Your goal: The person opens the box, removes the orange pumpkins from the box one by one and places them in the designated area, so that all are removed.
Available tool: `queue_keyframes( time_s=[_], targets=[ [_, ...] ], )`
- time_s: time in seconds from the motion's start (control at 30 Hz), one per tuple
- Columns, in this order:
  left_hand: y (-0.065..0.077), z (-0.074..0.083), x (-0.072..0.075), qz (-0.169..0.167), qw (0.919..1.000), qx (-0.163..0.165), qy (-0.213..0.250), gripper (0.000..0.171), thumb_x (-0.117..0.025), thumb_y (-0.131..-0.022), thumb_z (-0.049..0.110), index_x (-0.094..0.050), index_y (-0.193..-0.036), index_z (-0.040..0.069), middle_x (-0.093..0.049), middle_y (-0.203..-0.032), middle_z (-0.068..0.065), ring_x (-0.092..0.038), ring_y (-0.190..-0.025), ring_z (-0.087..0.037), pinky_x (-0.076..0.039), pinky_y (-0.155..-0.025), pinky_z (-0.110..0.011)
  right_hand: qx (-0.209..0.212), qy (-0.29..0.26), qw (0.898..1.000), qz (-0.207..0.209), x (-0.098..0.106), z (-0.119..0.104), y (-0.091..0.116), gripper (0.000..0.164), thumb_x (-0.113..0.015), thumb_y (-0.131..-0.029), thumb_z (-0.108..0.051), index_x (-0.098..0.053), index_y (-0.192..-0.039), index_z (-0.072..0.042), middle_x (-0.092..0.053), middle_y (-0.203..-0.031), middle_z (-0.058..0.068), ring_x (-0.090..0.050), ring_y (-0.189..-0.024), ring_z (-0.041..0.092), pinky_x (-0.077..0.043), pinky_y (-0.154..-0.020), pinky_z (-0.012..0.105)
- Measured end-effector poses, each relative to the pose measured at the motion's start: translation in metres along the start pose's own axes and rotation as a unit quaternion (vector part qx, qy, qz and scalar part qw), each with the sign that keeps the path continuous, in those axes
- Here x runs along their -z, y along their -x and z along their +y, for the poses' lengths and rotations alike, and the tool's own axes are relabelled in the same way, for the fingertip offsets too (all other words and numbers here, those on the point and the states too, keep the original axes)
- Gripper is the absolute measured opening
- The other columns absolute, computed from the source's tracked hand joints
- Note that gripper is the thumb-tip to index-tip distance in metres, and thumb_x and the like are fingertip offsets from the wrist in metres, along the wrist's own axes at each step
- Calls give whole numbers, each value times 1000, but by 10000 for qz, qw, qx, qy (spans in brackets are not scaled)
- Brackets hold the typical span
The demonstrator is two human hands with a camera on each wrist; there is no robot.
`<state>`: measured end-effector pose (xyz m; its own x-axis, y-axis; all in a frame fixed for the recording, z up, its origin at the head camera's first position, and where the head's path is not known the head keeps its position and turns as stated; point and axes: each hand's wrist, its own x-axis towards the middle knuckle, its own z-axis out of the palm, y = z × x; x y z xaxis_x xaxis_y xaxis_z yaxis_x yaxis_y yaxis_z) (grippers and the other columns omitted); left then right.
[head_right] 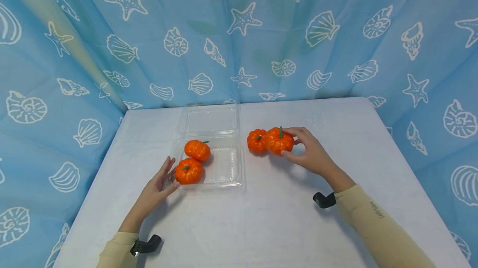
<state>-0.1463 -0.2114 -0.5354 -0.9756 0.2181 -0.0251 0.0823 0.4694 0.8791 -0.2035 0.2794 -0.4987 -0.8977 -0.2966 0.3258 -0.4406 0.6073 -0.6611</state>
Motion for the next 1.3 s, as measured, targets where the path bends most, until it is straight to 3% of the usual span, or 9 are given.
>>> queue_keyframes(
  time_s=[0.13,0.23,0.37,0.57,0.9,1.13,1.3],
  targets=[
    [0,2,0,-18,10000,-32,9,91,-74,-94,29,-18,-165,16,-26,-167,-4,-31,-151,-31,-23,-120,-50,-289,52,9996,28,1,13,1,61,-81,-88,-19,-55,-142,-10,-54,-142,10,-53,-124,26,-54,-95,40],
    [0,3,0,-28,10000,-54,35,91,-74,-94,28,-18,-164,16,-27,-167,-5,-31,-150,-31,-22,-121,-51,-474,79,9988,38,0,25,2,61,-80,-89,-20,-54,-143,-8,-53,-142,13,-53,-124,29,-54,-96,48],
    [0,4,0,-21,10000,-71,56,91,-74,-94,27,-18,-164,16,-27,-167,-5,-31,-150,-30,-23,-120,-50,-712,93,9974,-60,-3,38,1,63,-78,-91,-24,-51,-145,-5,-51,-143,17,-52,-125,33,-53,-97,56],
    [0,4,-1,-26,9999,-50,102,91,-74,-94,27,-18,-164,16,-27,-167,-4,-31,-150,-30,-22,-121,-49,-976,-39,9948,-282,-8,48,-2,64,-76,-93,-25,-49,-147,-4,-47,-147,21,-48,-129,38,-48,-102,59],
    [0,5,-1,-12,9999,16,133,91,-75,-94,23,-17,-164,15,-26,-167,-5,-31,-150,-30,-23,-121,-50,-1080,137,9929,-481,-9,50,-2,68,-75,-94,-31,-47,-152,-10,-44,-152,21,-46,-133,41,-47,-104,60],
    [5,24,-1,1,9998,123,150,89,-72,-95,15,-17,-163,8,-25,-167,-12,-29,-150,-36,-20,-121,-54,-1145,249,9918,-514,-8,52,-2,72,-77,-92,-34,-45,-154,-15,-43,-154,19,-44,-136,41,-46,-105,60],
    [2,12,-1,2,10000,48,57,91,-73,-94,21,-16,-164,12,-26,-167,-9,-30,-150,-34,-22,-121,-54,-981,218,9945,-310,-7,50,-2,71,-78,-92,-34,-47,-152,-13,-43,-153,19,-40,-138,42,-43,-106,63]
  ],
)
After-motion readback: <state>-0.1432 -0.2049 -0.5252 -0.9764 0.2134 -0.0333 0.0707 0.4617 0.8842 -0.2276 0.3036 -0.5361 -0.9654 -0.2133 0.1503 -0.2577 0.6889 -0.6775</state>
